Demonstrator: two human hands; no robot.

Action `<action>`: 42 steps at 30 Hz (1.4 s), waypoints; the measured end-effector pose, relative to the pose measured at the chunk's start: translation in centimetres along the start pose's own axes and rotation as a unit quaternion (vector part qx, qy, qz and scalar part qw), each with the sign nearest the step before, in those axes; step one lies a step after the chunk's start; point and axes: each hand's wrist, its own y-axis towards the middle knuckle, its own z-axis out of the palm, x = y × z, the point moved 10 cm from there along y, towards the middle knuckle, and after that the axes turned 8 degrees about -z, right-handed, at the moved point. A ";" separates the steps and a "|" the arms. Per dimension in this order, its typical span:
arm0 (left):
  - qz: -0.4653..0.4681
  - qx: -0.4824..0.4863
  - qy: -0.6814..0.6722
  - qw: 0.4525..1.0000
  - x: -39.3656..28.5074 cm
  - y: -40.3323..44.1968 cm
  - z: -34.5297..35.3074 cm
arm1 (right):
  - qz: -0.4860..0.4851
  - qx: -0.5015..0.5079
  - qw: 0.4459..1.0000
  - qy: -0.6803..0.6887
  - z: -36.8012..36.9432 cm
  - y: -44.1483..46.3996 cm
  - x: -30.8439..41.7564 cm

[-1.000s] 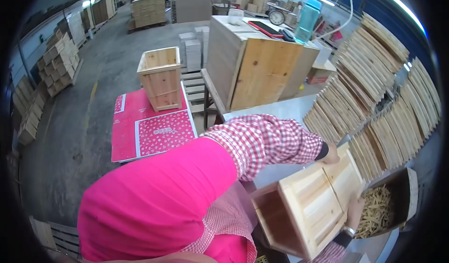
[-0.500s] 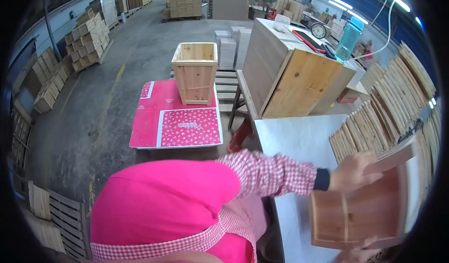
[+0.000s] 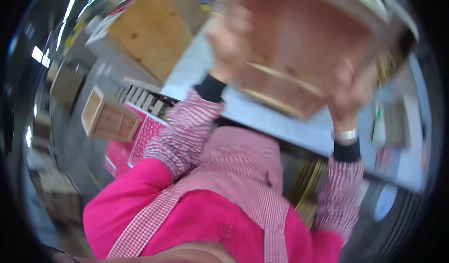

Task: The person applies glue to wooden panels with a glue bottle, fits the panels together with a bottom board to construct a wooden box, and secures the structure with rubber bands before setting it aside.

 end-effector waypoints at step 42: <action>0.125 0.552 0.036 0.824 -16.0 1.2 16.7 | 0.226 0.125 0.930 0.260 -0.2 -5.7 0.1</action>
